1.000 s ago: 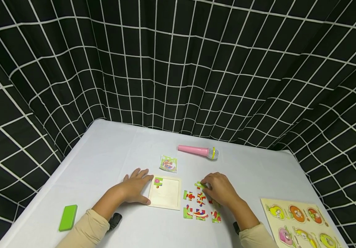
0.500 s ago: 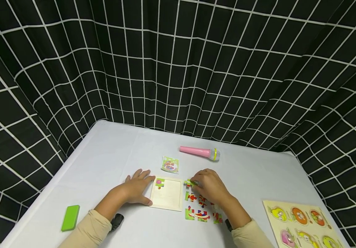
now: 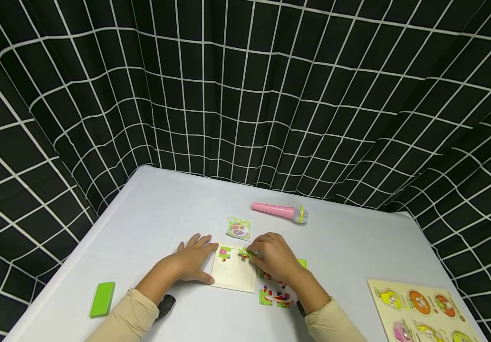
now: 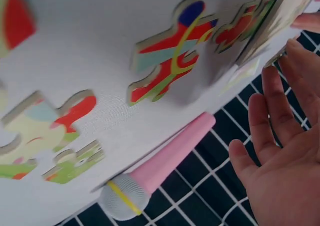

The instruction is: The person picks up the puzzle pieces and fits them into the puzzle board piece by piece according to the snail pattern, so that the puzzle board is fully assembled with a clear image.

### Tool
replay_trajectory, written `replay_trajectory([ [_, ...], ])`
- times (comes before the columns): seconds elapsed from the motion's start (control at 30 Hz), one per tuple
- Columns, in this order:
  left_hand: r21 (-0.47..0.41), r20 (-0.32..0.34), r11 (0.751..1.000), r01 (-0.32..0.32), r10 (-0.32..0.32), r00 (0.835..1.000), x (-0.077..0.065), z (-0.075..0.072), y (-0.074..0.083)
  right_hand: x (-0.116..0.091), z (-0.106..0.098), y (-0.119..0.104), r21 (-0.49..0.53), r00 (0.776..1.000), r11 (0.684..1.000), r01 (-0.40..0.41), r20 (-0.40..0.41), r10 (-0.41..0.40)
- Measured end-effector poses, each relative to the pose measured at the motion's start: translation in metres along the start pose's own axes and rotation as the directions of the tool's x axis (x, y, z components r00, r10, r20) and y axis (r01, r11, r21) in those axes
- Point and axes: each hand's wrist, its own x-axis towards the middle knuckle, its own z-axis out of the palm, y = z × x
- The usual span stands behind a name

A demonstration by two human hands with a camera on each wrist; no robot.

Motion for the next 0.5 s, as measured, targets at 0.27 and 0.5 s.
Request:
replay_trajectory([
  [0.27, 0.015, 0.000, 1.000, 0.003, -0.003, 1.000, -0.001, -0.001, 0.001, 0.009, 0.005, -0.008, -0.025, 1.000, 0.999, 0.022, 0.016, -0.021],
  [0.5, 0.023, 0.000, 1.000, -0.001, 0.001, 1.000, 0.000, 0.000, 0.001, 0.017, 0.012, -0.011, -0.040, 0.998, 0.997, 0.066, 0.007, -0.066],
])
